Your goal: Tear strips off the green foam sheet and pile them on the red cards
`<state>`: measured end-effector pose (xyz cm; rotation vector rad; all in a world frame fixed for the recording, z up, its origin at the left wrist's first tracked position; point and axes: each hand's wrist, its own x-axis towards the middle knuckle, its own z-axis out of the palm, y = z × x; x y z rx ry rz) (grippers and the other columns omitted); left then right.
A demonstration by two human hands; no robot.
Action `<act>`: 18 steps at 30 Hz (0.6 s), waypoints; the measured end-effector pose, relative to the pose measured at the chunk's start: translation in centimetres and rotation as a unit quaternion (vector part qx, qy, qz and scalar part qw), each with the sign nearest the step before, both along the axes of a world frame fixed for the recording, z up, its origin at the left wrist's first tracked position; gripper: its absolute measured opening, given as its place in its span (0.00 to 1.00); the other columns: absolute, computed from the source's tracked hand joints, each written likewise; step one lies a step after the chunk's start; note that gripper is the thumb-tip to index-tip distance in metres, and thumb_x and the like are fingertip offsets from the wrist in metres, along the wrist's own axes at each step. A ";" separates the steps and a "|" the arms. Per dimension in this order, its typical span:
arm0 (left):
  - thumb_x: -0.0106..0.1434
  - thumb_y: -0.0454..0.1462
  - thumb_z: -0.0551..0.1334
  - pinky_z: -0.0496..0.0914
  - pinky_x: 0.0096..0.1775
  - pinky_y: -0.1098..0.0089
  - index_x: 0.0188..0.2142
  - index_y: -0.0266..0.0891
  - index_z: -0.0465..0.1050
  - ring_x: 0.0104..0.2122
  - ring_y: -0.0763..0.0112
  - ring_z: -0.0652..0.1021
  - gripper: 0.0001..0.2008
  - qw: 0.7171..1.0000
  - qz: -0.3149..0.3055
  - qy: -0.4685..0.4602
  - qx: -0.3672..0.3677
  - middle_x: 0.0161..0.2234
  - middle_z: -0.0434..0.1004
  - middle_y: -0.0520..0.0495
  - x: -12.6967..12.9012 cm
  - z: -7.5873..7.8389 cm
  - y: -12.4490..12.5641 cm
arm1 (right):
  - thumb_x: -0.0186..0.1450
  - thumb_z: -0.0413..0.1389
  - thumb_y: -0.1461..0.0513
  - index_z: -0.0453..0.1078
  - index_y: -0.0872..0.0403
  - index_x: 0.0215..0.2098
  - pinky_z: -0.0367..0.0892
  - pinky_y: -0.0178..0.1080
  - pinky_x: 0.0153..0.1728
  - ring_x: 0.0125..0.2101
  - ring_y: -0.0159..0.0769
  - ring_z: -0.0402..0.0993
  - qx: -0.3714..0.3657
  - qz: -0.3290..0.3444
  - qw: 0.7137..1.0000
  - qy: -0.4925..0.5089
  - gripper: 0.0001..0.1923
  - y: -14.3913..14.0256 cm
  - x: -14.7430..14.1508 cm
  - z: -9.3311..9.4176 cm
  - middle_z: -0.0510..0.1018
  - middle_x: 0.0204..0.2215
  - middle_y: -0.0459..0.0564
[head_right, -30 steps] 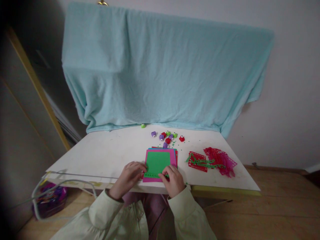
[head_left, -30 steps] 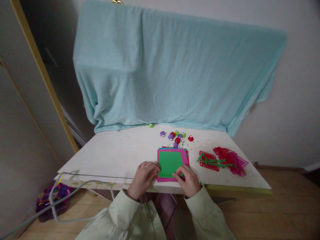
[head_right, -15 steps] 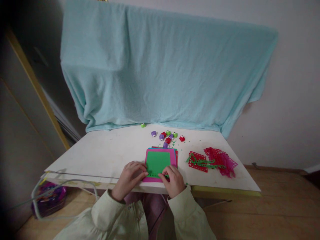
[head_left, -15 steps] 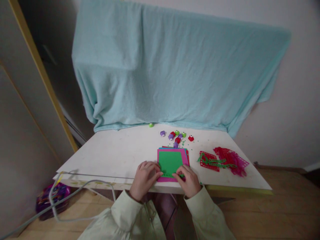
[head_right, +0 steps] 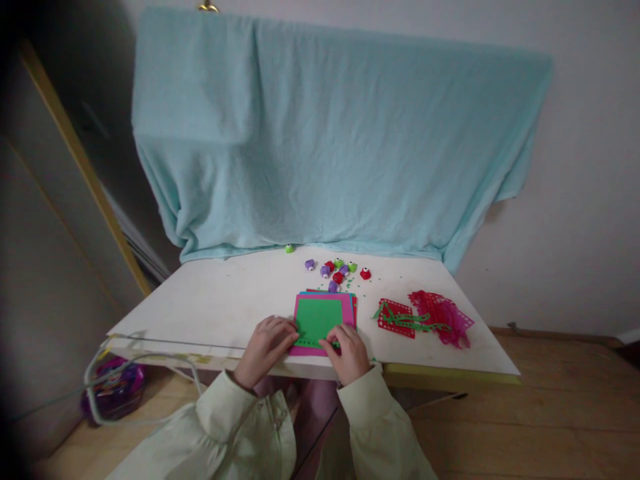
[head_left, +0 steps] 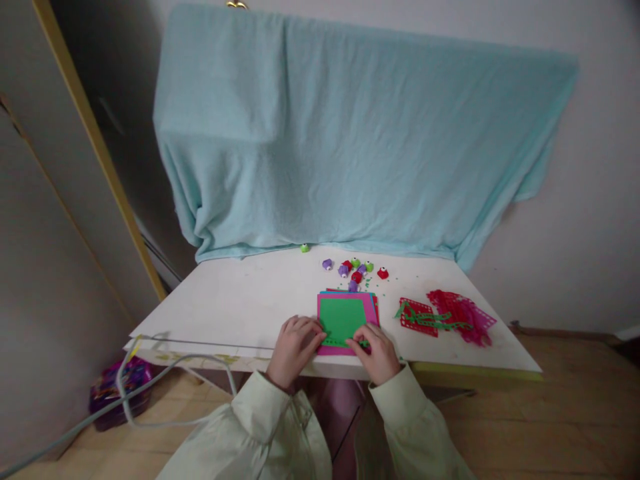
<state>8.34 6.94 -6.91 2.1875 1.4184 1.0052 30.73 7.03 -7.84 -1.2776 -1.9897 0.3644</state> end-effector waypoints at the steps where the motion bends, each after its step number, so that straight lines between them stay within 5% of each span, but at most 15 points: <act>1: 0.65 0.42 0.56 0.61 0.49 0.60 0.34 0.44 0.72 0.42 0.65 0.72 0.08 1.000 -0.004 -0.002 -0.002 0.39 0.75 0.49 -0.1 0.0 0.0 | 0.64 0.55 0.60 0.64 0.52 0.28 0.63 0.37 0.34 0.32 0.35 0.68 0.000 -0.003 1.000 0.003 0.07 0.0 0.0 0.0 0.70 0.27 0.47; 18: 0.60 0.40 0.61 0.61 0.52 0.59 0.31 0.43 0.73 0.45 0.64 0.73 0.05 0.999 -0.025 -0.021 -0.021 0.42 0.76 0.49 -0.6 -0.2 0.1 | 0.63 0.56 0.57 0.67 0.52 0.27 0.63 0.35 0.32 0.29 0.33 0.69 -0.027 0.008 0.998 0.048 0.09 0.0 0.6 0.3 0.72 0.26 0.45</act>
